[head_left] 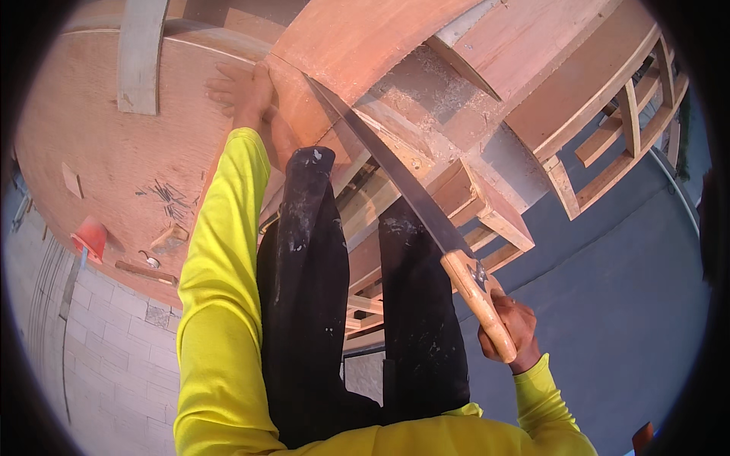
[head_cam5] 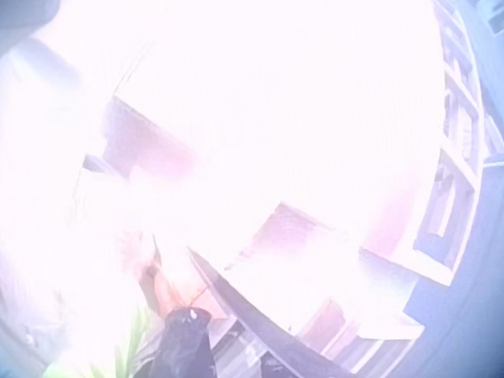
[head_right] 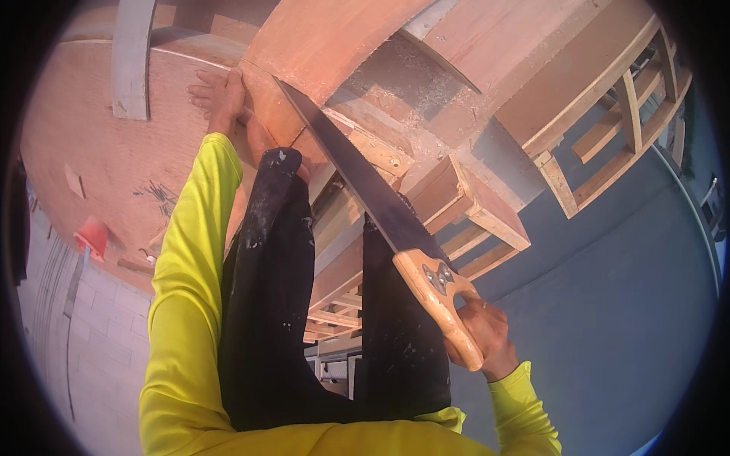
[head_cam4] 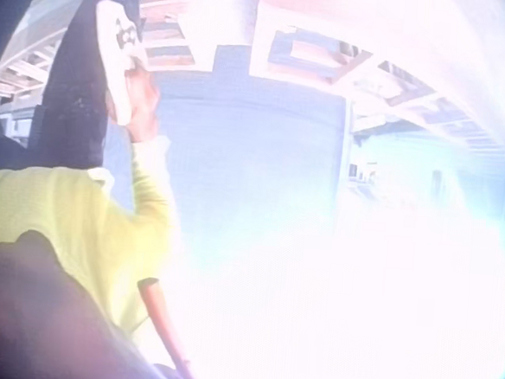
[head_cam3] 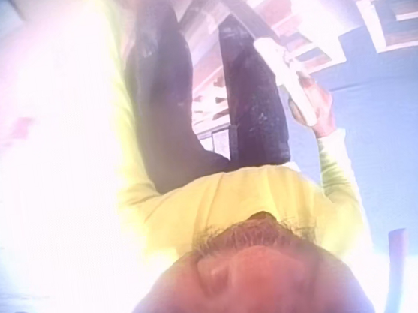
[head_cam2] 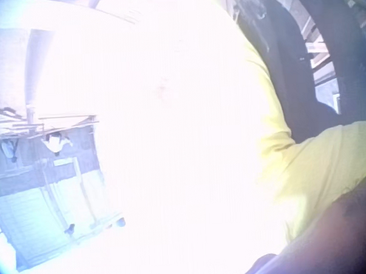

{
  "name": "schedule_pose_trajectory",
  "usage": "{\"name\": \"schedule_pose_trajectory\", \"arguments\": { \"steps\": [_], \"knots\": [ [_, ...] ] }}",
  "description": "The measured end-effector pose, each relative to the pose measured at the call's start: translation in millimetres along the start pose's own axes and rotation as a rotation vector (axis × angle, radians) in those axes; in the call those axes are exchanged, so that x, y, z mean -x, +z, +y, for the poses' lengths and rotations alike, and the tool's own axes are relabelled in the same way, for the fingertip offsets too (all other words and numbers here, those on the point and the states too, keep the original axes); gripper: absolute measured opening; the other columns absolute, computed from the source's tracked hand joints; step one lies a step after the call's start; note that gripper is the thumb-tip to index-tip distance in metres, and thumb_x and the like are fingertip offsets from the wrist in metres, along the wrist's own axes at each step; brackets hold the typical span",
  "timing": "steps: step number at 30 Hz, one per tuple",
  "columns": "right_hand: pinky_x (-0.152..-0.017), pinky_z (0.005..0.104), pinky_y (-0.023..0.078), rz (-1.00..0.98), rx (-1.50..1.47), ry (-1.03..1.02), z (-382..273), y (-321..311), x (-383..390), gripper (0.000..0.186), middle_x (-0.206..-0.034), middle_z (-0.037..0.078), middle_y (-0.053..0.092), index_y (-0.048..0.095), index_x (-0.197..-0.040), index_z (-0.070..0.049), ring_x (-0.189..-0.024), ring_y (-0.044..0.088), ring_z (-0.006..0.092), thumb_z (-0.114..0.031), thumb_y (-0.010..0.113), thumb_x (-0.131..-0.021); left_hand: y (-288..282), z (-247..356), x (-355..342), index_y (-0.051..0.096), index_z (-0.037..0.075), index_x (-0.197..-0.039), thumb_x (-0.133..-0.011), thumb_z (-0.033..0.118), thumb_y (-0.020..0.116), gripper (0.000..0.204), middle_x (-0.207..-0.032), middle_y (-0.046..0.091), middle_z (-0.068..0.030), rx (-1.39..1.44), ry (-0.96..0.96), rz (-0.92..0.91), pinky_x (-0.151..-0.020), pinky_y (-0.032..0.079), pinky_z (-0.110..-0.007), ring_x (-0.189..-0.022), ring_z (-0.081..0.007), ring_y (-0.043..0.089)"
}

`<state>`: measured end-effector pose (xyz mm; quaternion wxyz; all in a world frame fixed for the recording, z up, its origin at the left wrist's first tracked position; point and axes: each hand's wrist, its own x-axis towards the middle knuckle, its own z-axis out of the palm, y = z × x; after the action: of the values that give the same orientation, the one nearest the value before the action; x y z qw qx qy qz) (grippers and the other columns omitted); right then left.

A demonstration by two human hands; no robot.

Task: The person measures and marks plywood sheets with a pencil, then cuts them using a hand saw to fit the roof framing. The person positions the cut pieces onto the roof structure and secures them with a hammer and nails.

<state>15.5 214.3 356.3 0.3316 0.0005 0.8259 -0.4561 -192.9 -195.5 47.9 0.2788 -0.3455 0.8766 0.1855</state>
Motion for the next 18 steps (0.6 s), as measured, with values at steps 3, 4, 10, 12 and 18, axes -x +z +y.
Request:
{"name": "schedule_pose_trajectory", "arguments": {
  "steps": [3, 4, 10, 12, 18],
  "knots": [
    [-0.079, 0.0428, 0.057, -0.006, -0.076, -0.021, 10, 42, -105, 0.028, -0.104, 0.022, 0.070, 0.064, -0.105, -0.003, -0.092, 0.069, 0.0419, -0.005, 0.074, -0.078, 7, 4, 0, -0.011, -0.001, -0.160, -0.096, 0.055, 0.045, 0.101, -0.159, -0.025, -0.0381, 0.025, 0.014, -0.017, -0.119, 0.003, -0.067, -0.149, -0.0539, -0.023],
    [-0.079, 0.0433, 0.057, 0.027, -0.108, -0.023, 11, 62, -154, 0.028, -0.105, 0.023, 0.070, 0.064, -0.105, -0.004, -0.093, 0.069, 0.0423, -0.005, 0.074, -0.078, 11, 15, -3, -0.011, -0.001, -0.160, -0.096, 0.055, 0.045, 0.101, -0.159, -0.025, -0.0382, 0.053, 0.046, -0.025, -0.119, 0.003, -0.068, -0.149, -0.0546, -0.023],
    [-0.071, 0.0420, 0.057, 0.069, -0.077, -0.073, -9, 78, -138, 0.028, -0.092, 0.019, 0.068, 0.064, -0.099, -0.004, -0.088, 0.070, 0.0407, -0.002, 0.075, -0.073, 0, 8, -25, -0.011, -0.001, -0.159, -0.096, 0.055, 0.046, 0.102, -0.158, -0.026, -0.0386, 0.066, 0.066, 0.023, -0.117, 0.004, -0.070, -0.147, -0.0572, -0.023],
    [-0.069, 0.0412, 0.058, 0.011, -0.069, -0.010, -7, 42, -52, 0.024, -0.083, 0.016, 0.066, 0.066, -0.091, -0.004, -0.086, 0.073, 0.0376, -0.001, 0.076, -0.069, 12, -14, -6, -0.012, -0.001, -0.159, -0.096, 0.055, 0.046, 0.103, -0.158, -0.027, -0.0384, -0.043, 0.018, 0.032, -0.117, 0.005, -0.071, -0.147, -0.0572, -0.023],
    [-0.067, 0.0397, 0.055, 0.025, -0.095, 0.003, 29, 69, -130, 0.026, -0.087, 0.018, 0.067, 0.064, -0.096, -0.002, -0.078, 0.068, 0.0374, -0.004, 0.076, -0.073, 18, -12, 25, -0.012, -0.002, -0.159, -0.097, 0.054, 0.047, 0.102, -0.158, -0.026, -0.0387, 0.002, 0.026, -0.099, -0.116, 0.005, -0.072, -0.148, -0.0577, -0.020]
  ]
}}
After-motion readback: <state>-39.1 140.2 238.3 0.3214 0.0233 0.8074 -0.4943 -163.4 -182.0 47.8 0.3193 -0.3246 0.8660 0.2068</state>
